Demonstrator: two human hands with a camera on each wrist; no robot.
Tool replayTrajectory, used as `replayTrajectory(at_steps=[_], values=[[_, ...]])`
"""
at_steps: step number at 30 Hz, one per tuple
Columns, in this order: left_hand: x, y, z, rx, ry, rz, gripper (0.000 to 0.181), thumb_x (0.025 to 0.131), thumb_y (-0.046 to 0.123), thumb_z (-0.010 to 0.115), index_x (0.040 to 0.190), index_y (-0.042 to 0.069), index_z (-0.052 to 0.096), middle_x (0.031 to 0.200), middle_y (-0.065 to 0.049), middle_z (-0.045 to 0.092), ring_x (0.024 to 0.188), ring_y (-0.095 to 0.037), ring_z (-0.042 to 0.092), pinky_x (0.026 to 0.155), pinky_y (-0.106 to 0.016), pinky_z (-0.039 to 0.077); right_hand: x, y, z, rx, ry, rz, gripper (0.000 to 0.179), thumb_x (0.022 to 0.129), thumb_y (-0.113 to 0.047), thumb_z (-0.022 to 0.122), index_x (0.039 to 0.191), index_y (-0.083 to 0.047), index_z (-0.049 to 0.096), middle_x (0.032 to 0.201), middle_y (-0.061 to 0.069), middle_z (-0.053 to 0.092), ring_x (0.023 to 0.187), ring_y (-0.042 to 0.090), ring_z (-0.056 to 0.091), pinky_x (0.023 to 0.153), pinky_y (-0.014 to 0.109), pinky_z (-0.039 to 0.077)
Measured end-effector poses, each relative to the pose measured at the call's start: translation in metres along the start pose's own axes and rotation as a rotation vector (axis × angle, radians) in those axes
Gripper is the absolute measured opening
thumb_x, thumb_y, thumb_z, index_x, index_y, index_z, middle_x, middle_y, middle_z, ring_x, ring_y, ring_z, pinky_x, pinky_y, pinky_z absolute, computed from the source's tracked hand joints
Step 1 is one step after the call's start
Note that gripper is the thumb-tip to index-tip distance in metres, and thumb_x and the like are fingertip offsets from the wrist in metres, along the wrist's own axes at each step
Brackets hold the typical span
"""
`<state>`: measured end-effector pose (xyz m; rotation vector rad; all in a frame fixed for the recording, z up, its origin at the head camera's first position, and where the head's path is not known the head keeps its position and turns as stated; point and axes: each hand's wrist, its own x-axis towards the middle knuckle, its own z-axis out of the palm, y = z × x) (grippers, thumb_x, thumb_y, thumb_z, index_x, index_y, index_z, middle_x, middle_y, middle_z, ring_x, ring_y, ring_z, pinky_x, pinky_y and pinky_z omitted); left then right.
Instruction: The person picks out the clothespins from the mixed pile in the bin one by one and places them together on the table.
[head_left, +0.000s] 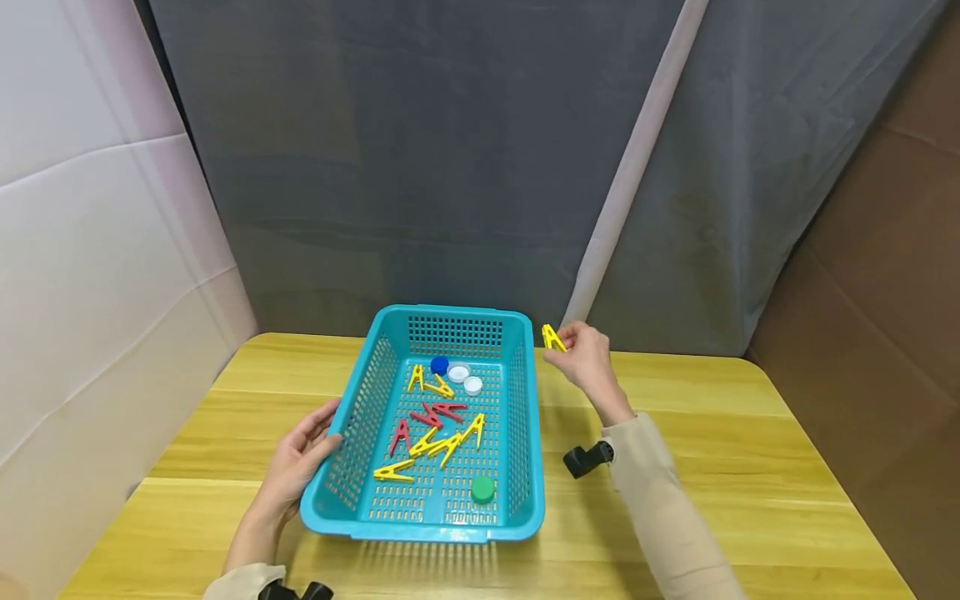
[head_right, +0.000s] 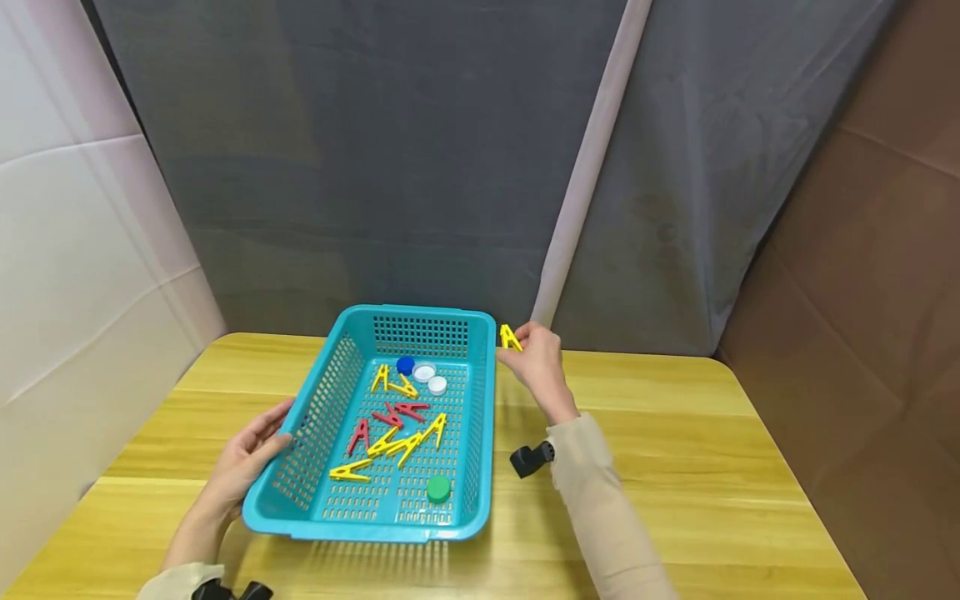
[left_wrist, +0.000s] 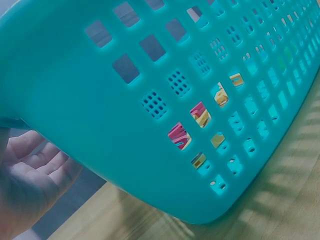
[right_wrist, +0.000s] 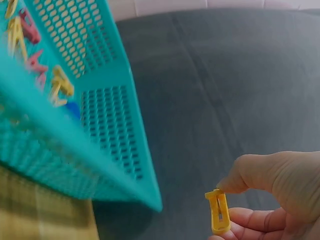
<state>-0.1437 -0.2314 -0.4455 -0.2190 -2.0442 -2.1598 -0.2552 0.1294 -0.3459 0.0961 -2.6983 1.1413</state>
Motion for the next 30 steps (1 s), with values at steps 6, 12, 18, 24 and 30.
replayTrajectory(at_steps=[6,12,18,24,30], values=[[0.000,-0.001,-0.001,-0.002,-0.002,0.005,0.053,0.092,-0.006,0.051,0.135,-0.020,0.026,0.114,0.016,0.056,0.103,0.003,0.055,0.083,-0.012,0.047,-0.001,0.025,-0.002,-0.002,0.002,0.056,0.026,0.077,-0.009,0.070,0.097,0.006,0.060,0.087,0.017,0.058,0.073,0.024,0.053,0.061,0.026,0.049],[0.001,-0.001,-0.001,-0.015,-0.005,0.026,0.052,0.092,-0.006,0.051,0.135,-0.021,0.026,0.114,0.015,0.057,0.103,0.003,0.055,0.083,-0.012,0.046,-0.005,0.046,0.003,0.007,-0.024,0.108,0.028,0.077,-0.007,0.069,0.098,0.007,0.060,0.085,0.015,0.056,0.071,0.022,0.051,0.057,0.022,0.044],[0.000,-0.001,-0.001,-0.003,0.006,0.018,0.053,0.092,-0.005,0.052,0.135,-0.021,0.026,0.113,0.015,0.057,0.103,0.004,0.055,0.084,-0.011,0.046,-0.009,0.066,0.012,-0.004,-0.021,0.122,0.026,0.075,-0.005,0.071,0.094,0.009,0.060,0.078,0.013,0.054,0.068,0.021,0.049,0.056,0.022,0.042],[0.000,-0.001,-0.001,0.004,0.006,0.012,0.053,0.092,-0.005,0.052,0.135,-0.021,0.026,0.113,0.016,0.057,0.103,0.004,0.055,0.084,-0.011,0.046,-0.014,0.082,0.022,-0.018,-0.027,0.163,0.026,0.076,-0.006,0.072,0.092,0.008,0.059,0.077,0.011,0.052,0.068,0.020,0.047,0.056,0.023,0.040],[0.000,-0.001,0.000,-0.001,0.003,0.009,0.053,0.092,-0.005,0.051,0.135,-0.021,0.026,0.113,0.016,0.057,0.103,0.004,0.055,0.083,-0.012,0.047,-0.019,0.095,0.030,-0.013,-0.048,0.215,0.026,0.076,-0.006,0.071,0.094,0.007,0.057,0.079,0.012,0.052,0.066,0.020,0.048,0.052,0.022,0.040]])
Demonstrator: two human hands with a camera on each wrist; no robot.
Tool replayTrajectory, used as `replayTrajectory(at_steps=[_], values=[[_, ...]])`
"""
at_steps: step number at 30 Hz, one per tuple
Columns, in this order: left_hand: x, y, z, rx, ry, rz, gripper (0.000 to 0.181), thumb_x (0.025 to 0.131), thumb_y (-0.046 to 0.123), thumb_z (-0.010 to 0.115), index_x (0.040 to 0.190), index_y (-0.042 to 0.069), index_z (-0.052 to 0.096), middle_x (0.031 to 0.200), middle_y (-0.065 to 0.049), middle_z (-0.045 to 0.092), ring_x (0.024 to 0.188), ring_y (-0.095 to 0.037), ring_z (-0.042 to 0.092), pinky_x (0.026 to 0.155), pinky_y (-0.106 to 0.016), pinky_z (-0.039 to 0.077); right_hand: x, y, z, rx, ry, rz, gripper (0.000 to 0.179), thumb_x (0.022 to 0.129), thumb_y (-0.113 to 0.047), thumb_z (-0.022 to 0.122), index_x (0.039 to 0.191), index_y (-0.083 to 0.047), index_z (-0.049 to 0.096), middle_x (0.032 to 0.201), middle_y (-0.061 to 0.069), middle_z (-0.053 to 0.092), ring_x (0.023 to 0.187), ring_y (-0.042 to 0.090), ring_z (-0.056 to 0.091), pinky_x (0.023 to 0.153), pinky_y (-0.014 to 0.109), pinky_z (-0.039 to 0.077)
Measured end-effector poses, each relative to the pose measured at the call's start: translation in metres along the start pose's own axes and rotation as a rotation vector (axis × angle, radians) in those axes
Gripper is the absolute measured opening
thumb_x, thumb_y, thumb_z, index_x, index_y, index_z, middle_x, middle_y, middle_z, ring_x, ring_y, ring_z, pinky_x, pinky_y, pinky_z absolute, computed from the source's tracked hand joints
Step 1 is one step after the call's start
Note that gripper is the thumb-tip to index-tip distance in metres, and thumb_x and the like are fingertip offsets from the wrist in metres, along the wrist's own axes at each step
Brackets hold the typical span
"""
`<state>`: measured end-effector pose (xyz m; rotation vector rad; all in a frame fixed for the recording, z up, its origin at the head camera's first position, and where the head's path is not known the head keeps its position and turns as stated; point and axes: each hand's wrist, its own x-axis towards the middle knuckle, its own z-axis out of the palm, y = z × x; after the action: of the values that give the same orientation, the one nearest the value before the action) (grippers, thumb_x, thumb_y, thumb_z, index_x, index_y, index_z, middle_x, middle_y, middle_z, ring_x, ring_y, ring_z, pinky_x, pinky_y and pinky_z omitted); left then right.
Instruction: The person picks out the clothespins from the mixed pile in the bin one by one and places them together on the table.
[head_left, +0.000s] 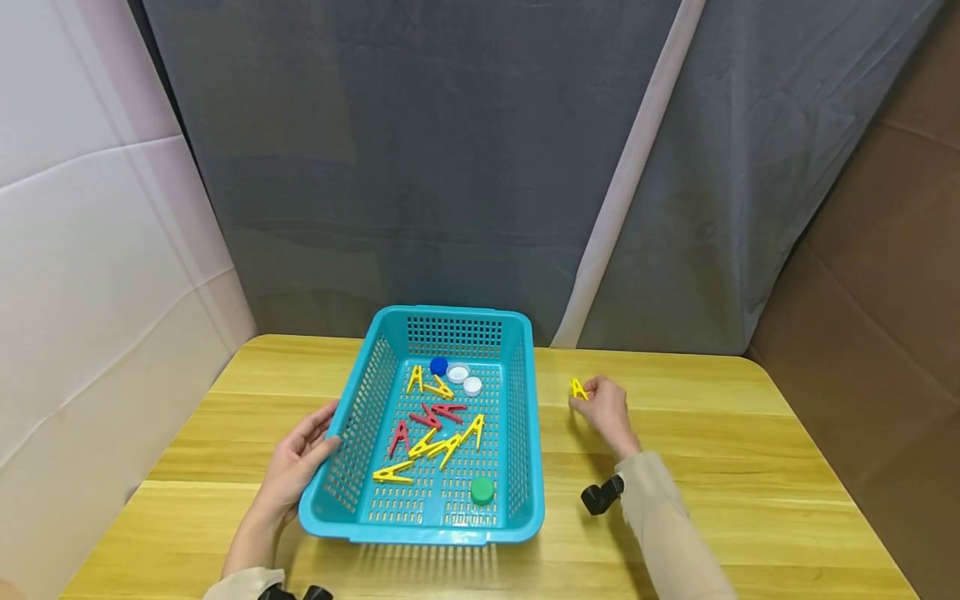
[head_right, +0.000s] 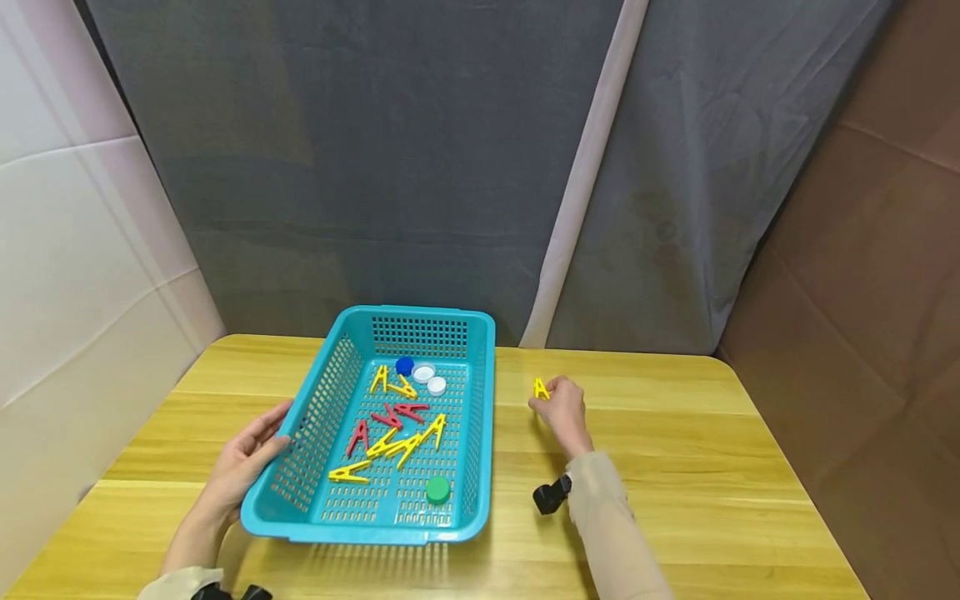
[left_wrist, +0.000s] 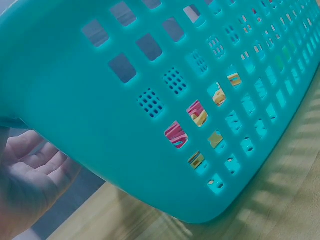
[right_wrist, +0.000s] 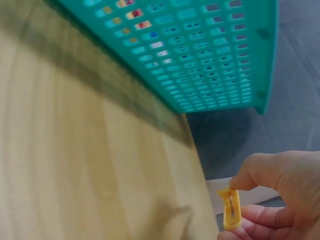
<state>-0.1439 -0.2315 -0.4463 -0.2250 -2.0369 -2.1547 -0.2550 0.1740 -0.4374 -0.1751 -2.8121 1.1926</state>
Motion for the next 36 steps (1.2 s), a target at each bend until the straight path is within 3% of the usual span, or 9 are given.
replayTrajectory(at_steps=[10,22,28,36], values=[[0.001,0.000,0.001,0.010,0.011,-0.017,0.053,0.092,-0.005,0.051,0.135,-0.021,0.026,0.112,0.017,0.056,0.103,0.005,0.054,0.084,-0.011,0.045,-0.001,0.011,0.013,-0.001,-0.012,0.045,0.029,0.077,-0.007,0.073,0.096,0.008,0.057,0.081,0.013,0.054,0.068,0.021,0.050,0.053,0.023,0.044],[0.000,-0.001,0.000,-0.006,0.013,0.003,0.053,0.091,-0.005,0.052,0.134,-0.022,0.026,0.113,0.017,0.058,0.103,0.004,0.055,0.084,-0.011,0.046,-0.003,0.012,0.023,-0.038,-0.007,0.063,0.028,0.078,-0.008,0.071,0.096,0.008,0.056,0.087,0.017,0.057,0.074,0.024,0.052,0.064,0.033,0.048],[0.000,-0.002,0.000,-0.016,0.006,0.013,0.053,0.091,-0.005,0.052,0.134,-0.022,0.026,0.114,0.016,0.057,0.104,0.003,0.055,0.085,-0.012,0.045,-0.004,0.012,0.026,-0.053,-0.003,0.054,0.026,0.078,-0.008,0.071,0.092,0.006,0.054,0.083,0.014,0.053,0.071,0.023,0.047,0.060,0.031,0.043],[0.000,-0.001,-0.001,-0.005,0.003,0.001,0.053,0.092,-0.005,0.052,0.135,-0.021,0.026,0.114,0.016,0.057,0.105,0.004,0.054,0.086,-0.012,0.045,-0.003,0.008,0.019,-0.051,0.031,-0.005,0.028,0.083,-0.013,0.067,0.096,0.009,0.056,0.080,0.016,0.058,0.064,0.021,0.050,0.057,0.031,0.046]])
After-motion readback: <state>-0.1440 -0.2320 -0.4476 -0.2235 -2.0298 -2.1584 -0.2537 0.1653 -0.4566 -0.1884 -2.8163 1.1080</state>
